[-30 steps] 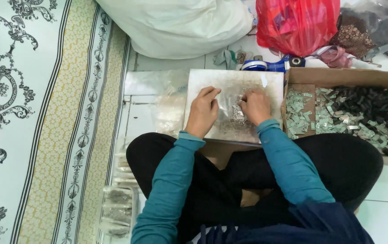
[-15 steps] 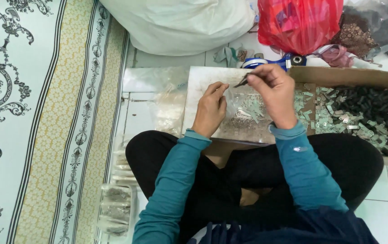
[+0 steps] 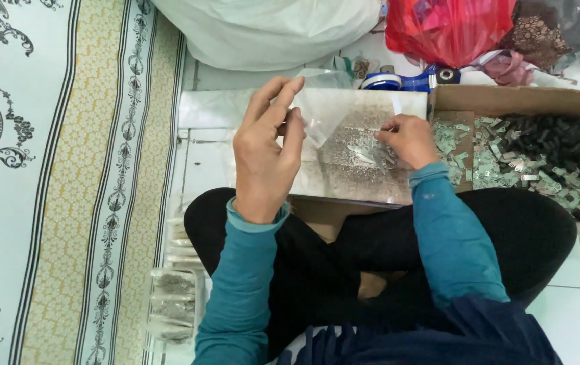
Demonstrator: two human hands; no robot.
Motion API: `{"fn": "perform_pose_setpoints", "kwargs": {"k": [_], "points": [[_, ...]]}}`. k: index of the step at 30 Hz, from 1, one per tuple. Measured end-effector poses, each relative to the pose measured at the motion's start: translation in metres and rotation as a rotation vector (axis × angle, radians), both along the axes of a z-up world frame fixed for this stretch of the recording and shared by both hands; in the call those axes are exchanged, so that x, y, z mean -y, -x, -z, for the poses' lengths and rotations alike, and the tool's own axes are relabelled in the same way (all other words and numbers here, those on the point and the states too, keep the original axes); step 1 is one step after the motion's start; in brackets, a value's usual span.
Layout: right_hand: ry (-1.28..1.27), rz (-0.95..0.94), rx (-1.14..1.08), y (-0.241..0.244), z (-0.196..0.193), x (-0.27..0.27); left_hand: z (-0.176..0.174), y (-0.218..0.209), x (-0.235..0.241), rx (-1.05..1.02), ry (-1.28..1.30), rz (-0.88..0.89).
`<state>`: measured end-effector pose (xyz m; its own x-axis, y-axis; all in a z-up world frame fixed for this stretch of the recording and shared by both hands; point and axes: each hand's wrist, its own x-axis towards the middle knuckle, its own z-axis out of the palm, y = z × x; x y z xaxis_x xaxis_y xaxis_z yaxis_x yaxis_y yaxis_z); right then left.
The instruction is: The person sorts small metal components from a large box and places them into plastic bags, then seals the bags by hand.
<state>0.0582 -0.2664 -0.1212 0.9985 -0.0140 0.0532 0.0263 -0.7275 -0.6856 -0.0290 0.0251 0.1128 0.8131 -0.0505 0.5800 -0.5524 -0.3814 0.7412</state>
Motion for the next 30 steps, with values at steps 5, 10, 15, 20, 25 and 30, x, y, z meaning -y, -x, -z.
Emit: {"fn": "perform_pose_setpoints", "kwargs": {"k": [5, 10, 15, 20, 25, 30], "points": [[0.312, 0.021, -0.292, 0.002, 0.021, -0.017, 0.062, -0.025, 0.004, -0.051, -0.028, 0.014], [0.369, -0.007, -0.342, 0.003, 0.016, -0.013, 0.112, -0.031, 0.023, -0.212, -0.119, 0.058], [0.183, -0.029, -0.356, 0.0, 0.021, -0.002, 0.126, -0.024, 0.043, -0.316, -0.124, 0.164], [-0.19, -0.052, -0.008, 0.025, -0.073, -0.017, 0.135, -0.027, 0.045, -0.35, -0.085, 0.189], [-0.508, -0.03, 0.281, 0.045, -0.134, -0.042, 0.149, -0.035, 0.046, -0.329, -0.113, 0.163], [-0.387, -0.142, 0.41, 0.048, -0.123, -0.061, 0.134, -0.036, 0.044, -0.307, -0.09, 0.131]]}}
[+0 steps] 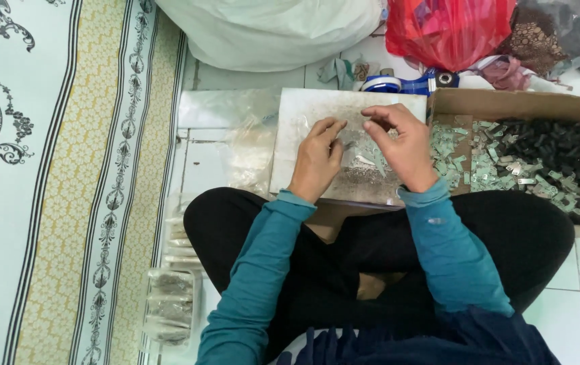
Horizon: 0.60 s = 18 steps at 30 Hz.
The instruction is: The person sorts small metal components from a large box and places them into plastic bags, then seals the bags by hand.
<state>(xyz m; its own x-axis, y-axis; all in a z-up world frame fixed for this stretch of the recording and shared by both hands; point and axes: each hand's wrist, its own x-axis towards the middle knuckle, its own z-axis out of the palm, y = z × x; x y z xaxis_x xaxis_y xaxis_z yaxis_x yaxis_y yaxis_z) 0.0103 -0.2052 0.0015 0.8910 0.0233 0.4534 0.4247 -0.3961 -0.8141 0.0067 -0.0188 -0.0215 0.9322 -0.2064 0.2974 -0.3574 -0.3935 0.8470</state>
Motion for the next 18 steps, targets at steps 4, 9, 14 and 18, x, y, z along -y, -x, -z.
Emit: {"fn": "perform_pose_setpoints", "kwargs": {"k": [4, 9, 14, 18], "points": [[0.041, 0.094, -0.099, -0.018, 0.054, 0.028, -0.051, 0.009, -0.022, 0.103, 0.022, -0.063], [0.622, 0.206, -0.741, -0.029, 0.097, 0.031, -0.135, 0.036, -0.045, 0.188, 0.057, -0.182], [0.761, 0.197, -0.705, -0.025, 0.104, 0.018, -0.136, 0.036, -0.04, 0.192, 0.051, -0.159], [0.587, 0.15, -0.623, -0.032, 0.15, 0.037, -0.081, 0.009, -0.027, 0.14, 0.072, -0.078]]}}
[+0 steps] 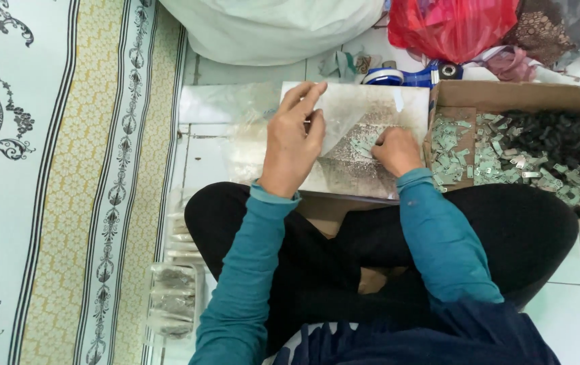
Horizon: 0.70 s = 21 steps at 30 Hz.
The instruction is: The person sorts small metal components from a large box and places them into plastic bags, then seals the bags by hand.
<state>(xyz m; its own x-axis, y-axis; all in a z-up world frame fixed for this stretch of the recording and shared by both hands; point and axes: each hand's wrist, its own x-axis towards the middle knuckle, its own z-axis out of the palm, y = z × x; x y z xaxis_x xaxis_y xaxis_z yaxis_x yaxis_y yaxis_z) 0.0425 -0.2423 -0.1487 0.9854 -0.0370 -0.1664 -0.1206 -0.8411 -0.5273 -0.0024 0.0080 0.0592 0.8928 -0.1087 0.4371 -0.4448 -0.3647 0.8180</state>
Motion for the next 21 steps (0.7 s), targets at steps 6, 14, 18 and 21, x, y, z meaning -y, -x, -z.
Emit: {"fn": "perform_pose_setpoints", "kwargs": {"k": [6, 14, 18, 21], "points": [[-0.096, -0.046, 0.165, 0.001, -0.025, 0.021, 0.047, -0.009, 0.01, -0.144, -0.028, 0.039], [-1.03, -0.014, 0.465, 0.033, -0.191, -0.021, 0.051, -0.013, 0.025, -0.141, -0.075, 0.027], [-0.953, -0.165, 0.528, 0.032, -0.202, -0.037, 0.056, -0.017, 0.031, -0.096, -0.095, 0.024], [-0.933, -0.164, 0.546, 0.033, -0.199, -0.038, 0.059, -0.018, 0.031, -0.096, -0.116, 0.024]]}}
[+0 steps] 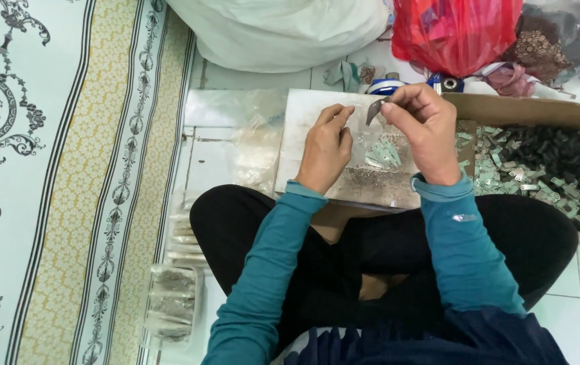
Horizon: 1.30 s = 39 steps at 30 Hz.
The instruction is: The person sorts small metal components from a large box and places them into plastic bags, then seals the bags by hand.
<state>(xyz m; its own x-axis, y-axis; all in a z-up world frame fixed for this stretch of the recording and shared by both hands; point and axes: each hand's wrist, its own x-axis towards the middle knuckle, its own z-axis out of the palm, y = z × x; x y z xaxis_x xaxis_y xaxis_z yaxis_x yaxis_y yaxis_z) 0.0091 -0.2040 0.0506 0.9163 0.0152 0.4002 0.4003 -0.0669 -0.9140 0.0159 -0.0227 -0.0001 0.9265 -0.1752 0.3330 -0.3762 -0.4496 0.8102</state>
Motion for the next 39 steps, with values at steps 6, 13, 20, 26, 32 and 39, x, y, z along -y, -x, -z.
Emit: {"fn": "perform_pose_setpoints", "kwargs": {"k": [6, 13, 20, 26, 32, 39], "points": [[0.098, -0.044, 0.009, 0.0, 0.002, 0.007, -0.003, -0.003, 0.004, 0.022, -0.011, 0.005], [0.137, -0.053, 0.037, -0.006, 0.013, 0.013, 0.001, -0.004, 0.015, 0.017, 0.0, 0.032], [0.036, -0.009, 0.158, -0.005, -0.005, 0.014, -0.001, -0.004, 0.019, 0.017, -0.018, 0.035], [0.316, 0.054, 0.249, -0.001, 0.01, 0.011, -0.011, -0.003, 0.012, 0.016, -0.003, 0.031], [0.395, 0.135, 0.011, -0.026, 0.078, 0.044, -0.077, 0.023, -0.022, 0.107, 0.081, -0.029], [1.266, 0.07, 0.022, -0.037, 0.177, 0.027, -0.098, 0.034, -0.028, 0.173, 0.021, -0.097]]}}
